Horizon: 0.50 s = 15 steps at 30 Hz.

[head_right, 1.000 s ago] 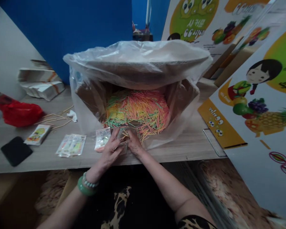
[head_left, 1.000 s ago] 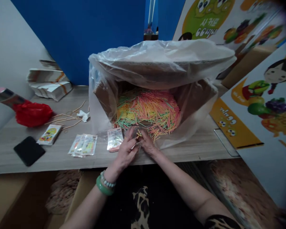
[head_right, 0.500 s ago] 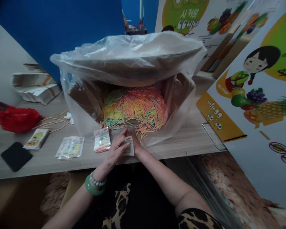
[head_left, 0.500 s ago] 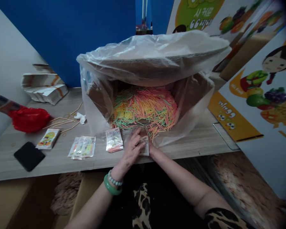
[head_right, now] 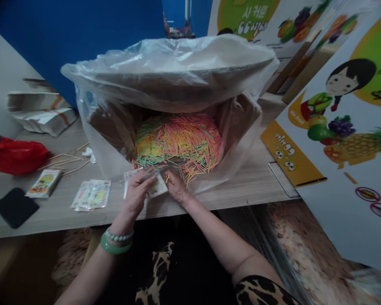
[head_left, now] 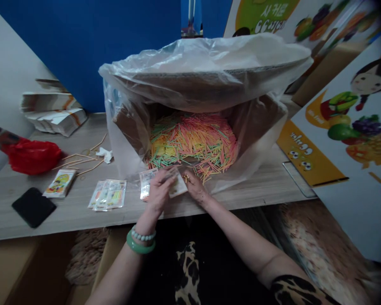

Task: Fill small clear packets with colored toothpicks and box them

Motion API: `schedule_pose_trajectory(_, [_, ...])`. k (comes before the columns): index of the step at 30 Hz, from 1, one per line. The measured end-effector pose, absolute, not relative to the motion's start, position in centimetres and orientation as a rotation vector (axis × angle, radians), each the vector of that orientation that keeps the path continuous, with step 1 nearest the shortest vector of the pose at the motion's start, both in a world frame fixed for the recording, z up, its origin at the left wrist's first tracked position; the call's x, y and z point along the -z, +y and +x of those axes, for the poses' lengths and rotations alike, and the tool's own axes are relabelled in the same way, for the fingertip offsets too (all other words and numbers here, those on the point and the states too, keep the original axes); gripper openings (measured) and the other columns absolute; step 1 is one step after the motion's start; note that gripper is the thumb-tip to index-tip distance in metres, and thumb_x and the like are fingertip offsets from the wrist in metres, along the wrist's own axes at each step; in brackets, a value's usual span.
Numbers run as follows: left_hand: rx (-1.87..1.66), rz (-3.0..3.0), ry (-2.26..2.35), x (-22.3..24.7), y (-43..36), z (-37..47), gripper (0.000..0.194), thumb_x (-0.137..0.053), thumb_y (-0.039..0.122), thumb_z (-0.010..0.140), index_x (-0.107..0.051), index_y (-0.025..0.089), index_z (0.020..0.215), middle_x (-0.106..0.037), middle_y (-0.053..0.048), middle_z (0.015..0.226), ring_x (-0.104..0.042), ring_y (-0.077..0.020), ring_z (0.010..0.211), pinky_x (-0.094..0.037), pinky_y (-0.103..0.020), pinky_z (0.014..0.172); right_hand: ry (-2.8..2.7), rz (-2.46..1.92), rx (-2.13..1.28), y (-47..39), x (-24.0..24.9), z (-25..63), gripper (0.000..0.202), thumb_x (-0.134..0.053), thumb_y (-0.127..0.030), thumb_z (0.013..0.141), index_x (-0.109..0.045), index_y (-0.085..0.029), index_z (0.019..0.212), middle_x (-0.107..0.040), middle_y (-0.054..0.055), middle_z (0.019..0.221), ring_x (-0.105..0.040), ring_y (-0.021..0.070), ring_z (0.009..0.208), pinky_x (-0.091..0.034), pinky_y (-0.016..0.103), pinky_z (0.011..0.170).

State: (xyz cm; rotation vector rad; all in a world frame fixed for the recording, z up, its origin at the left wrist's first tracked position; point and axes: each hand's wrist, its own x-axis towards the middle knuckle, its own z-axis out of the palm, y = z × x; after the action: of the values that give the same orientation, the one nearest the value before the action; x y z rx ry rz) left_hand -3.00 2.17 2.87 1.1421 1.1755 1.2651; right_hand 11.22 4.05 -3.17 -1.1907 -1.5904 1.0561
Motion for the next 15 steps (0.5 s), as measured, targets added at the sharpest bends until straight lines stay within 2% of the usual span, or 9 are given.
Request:
schedule_pose_trajectory(2, [-1.331,1.006,1.211,-2.8,2.0,-4.0,0.023,-0.079,0.031,0.069,-0.073,0.018,0.086,-0.074,-0.004,0.095,-0.068,-0.0194,0.086,-0.055,-0.030,0.078,-1.629,-1.207,-1.065,4.0,3.0,11.5,0.012,-0.050,-0.029,0.086,-0.056,-0.021,0.079,-0.060,-0.001,0.075,-0.056,0.0153,0.074,-0.047,0.027,0.072])
schedule_pose_trajectory(4, [-1.295,0.877,1.209,-2.4,1.7,-4.6,0.033,-0.083,0.032,0.065,-0.074,0.018,0.093,-0.074,-0.003,0.090,-0.067,-0.0183,0.079,-0.056,-0.029,0.072,-1.616,-1.223,-1.093,4.1,2.9,11.6,0.008,-0.053,-0.028,0.083,-0.057,-0.022,0.084,-0.061,-0.002,0.077,-0.057,0.0155,0.074,-0.047,0.027,0.072])
schedule_pose_trajectory(7, [-1.237,0.742,1.209,-1.3,1.2,-5.0,0.041,-0.086,0.034,0.059,-0.074,0.017,0.094,-0.075,-0.005,0.092,-0.069,-0.0197,0.079,-0.056,-0.030,0.073,-1.532,-1.218,-1.137,4.0,2.7,11.6,0.017,-0.054,-0.030,0.082,-0.058,-0.021,0.095,-0.064,-0.001,0.081,-0.060,0.0162,0.075,-0.049,0.028,0.072])
schedule_pose_trajectory(11, [-1.118,0.691,1.150,-0.2,0.6,-5.3,0.039,-0.085,0.035,0.061,-0.073,0.016,0.093,-0.075,-0.006,0.090,-0.069,-0.0199,0.079,-0.056,-0.031,0.074,-1.578,-1.227,-1.117,3.5,2.2,11.7,0.017,-0.054,-0.030,0.079,-0.060,-0.021,0.093,-0.067,0.002,0.089,-0.063,0.0182,0.085,-0.049,0.030,0.078])
schedule_pose_trajectory(15, [-0.975,0.735,1.119,0.1,0.0,-5.7,0.039,-0.083,0.032,0.063,-0.072,0.016,0.097,-0.075,-0.005,0.084,-0.069,-0.0202,0.074,-0.056,-0.032,0.072,-1.557,-1.233,-1.203,3.2,2.1,11.6,0.018,-0.047,-0.030,0.083,-0.058,-0.022,0.096,-0.065,0.000,0.079,-0.064,0.0178,0.077,-0.052,0.031,0.075])
